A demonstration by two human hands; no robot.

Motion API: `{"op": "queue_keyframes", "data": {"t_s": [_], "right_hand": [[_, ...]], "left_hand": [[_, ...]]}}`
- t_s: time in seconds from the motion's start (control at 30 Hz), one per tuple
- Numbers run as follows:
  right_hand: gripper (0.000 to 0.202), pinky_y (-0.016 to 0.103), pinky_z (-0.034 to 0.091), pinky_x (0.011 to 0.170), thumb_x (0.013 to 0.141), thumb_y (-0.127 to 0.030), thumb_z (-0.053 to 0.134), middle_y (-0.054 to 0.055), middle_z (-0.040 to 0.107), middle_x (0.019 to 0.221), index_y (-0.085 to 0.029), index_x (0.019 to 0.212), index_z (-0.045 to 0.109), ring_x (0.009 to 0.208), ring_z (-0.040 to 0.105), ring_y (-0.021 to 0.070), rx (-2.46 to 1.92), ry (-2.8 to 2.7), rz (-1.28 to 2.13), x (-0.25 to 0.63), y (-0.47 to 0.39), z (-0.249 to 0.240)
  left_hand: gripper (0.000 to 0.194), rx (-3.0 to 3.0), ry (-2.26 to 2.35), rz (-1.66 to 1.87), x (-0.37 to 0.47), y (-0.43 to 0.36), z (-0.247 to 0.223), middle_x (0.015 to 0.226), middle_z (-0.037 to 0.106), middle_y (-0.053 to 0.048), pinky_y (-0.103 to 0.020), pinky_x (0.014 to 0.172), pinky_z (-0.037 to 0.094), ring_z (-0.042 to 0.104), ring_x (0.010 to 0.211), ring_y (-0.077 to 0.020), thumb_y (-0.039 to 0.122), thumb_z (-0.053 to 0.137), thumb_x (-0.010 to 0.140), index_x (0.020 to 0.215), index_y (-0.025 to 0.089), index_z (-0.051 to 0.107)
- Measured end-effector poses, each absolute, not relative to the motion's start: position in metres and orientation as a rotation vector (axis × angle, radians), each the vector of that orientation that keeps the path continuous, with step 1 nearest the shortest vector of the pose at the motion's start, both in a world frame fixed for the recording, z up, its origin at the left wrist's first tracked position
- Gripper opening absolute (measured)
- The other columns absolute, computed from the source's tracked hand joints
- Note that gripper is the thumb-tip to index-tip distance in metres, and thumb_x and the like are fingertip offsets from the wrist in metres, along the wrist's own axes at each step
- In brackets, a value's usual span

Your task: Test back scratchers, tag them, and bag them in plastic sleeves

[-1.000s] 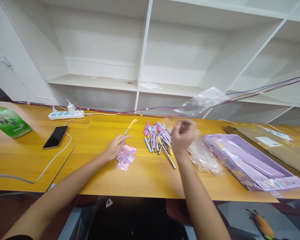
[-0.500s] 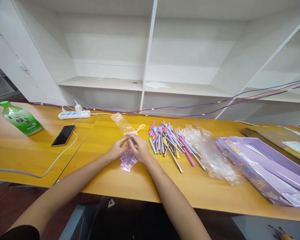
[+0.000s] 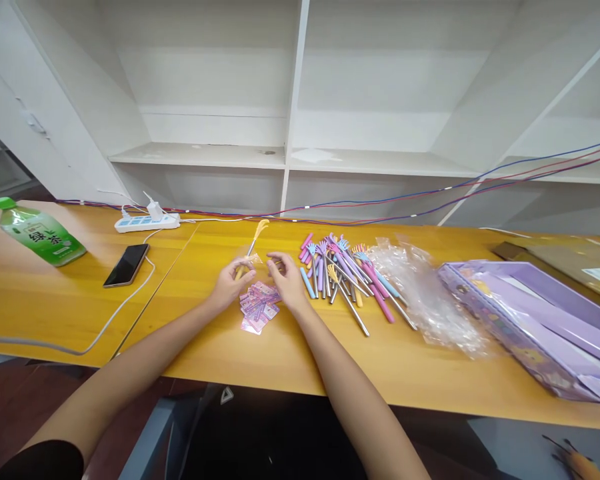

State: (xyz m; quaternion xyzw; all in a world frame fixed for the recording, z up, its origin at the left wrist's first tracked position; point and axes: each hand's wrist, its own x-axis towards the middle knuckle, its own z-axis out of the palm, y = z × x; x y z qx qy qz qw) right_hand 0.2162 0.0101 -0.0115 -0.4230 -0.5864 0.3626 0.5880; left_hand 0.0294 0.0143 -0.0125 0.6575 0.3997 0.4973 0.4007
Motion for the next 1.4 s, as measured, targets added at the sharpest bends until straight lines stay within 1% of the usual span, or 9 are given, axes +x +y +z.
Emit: {"op": "queue_keyframes", "data": {"t_s": [0.1,0.3,0.43,0.57,0.73,0.83,1.03,1.17,1.4], "right_hand": [[0.034,0.033,0.053,0.088,0.091,-0.043,0.070,0.005,0.068,0.112,-0.024,0.119,0.073,0.096,0.066,0.0191,-0.929,-1.476,0.895,0.207,0.007,-0.014],[0.029,0.031,0.051,0.089,0.093,-0.050,0.069,0.002,0.067,0.095,-0.021,0.092,0.073,0.093,0.062,0.0195,-0.898,-1.428,1.025,0.201,0.002,-0.016],[0.038,0.032,0.054,0.089,0.090,-0.059,0.071,0.003,0.068,0.094,-0.021,0.093,0.070,0.092,0.064,0.0193,-0.879,-1.239,1.055,0.204,0.005,-0.012],[0.041,0.032,0.059,0.086,0.090,-0.063,0.072,0.003,0.068,0.098,-0.024,0.097,0.062,0.097,0.067,0.0179,-0.788,-0.923,0.930,0.218,0.011,-0.002],[0.038,0.022,0.045,0.053,0.101,-0.064,0.057,-0.006,0.051,0.076,-0.028,0.095,0.044,0.059,0.053,0.0110,-0.749,-0.860,0.803,0.235,0.010,0.006],[0.037,0.023,0.031,0.047,0.104,-0.063,0.053,-0.007,0.040,0.069,-0.027,0.094,0.048,0.051,0.040,0.0109,-0.861,-1.108,0.767,0.233,0.003,0.005],[0.044,0.034,0.045,0.080,0.112,-0.050,0.040,0.005,0.063,0.091,-0.022,0.096,0.071,0.088,0.062,0.0205,-1.083,-1.817,0.449,0.223,-0.012,0.007],[0.035,0.034,0.044,0.080,0.111,-0.043,0.047,0.007,0.063,0.096,-0.023,0.100,0.073,0.090,0.063,0.0220,-1.259,-1.898,0.303,0.223,-0.011,0.006],[0.036,0.035,0.043,0.078,0.110,-0.046,0.048,0.006,0.061,0.097,-0.023,0.102,0.075,0.088,0.062,0.0217,-1.365,-1.852,0.225,0.226,-0.006,0.002]], "left_hand": [[0.039,1.651,0.933,1.204,0.030,0.013,-0.014,0.111,0.074,-0.010,-0.036,0.099,0.054,0.069,0.106,-0.0231,0.049,0.077,0.085,0.102,0.015,0.066],[0.041,1.666,0.790,1.117,0.033,0.011,-0.017,0.113,0.076,-0.011,-0.036,0.102,0.054,0.070,0.111,-0.0250,0.051,0.080,0.084,0.101,0.015,0.071],[0.044,1.573,0.750,1.117,0.032,0.014,-0.012,0.105,0.079,-0.009,-0.029,0.079,0.057,0.071,0.083,-0.0177,0.052,0.080,0.086,0.109,0.015,0.075],[0.049,1.483,0.895,1.209,0.025,0.022,-0.009,0.071,0.073,-0.005,-0.024,0.053,0.047,0.059,0.053,-0.0112,0.063,0.075,0.086,0.085,0.014,0.075],[0.053,1.370,1.046,1.442,0.016,0.030,-0.004,0.066,0.070,-0.003,-0.022,0.043,0.044,0.057,0.046,-0.0100,0.067,0.077,0.083,0.078,0.015,0.070],[0.056,1.298,1.025,1.534,0.016,0.030,0.002,0.063,0.069,-0.002,-0.023,0.044,0.051,0.062,0.048,-0.0133,0.070,0.078,0.079,0.080,0.015,0.068],[0.054,1.205,0.876,1.563,0.017,0.031,0.007,0.084,0.077,-0.006,-0.029,0.059,0.064,0.073,0.062,-0.0162,0.064,0.081,0.081,0.096,0.014,0.068],[0.052,1.063,0.832,1.674,0.015,0.034,0.007,0.095,0.079,-0.007,-0.032,0.073,0.067,0.078,0.081,-0.0196,0.060,0.083,0.081,0.102,0.016,0.066],[0.048,0.916,0.783,1.669,0.008,0.034,0.017,0.093,0.080,-0.007,-0.033,0.077,0.067,0.079,0.084,-0.0193,0.054,0.087,0.079,0.103,0.018,0.064]]}}
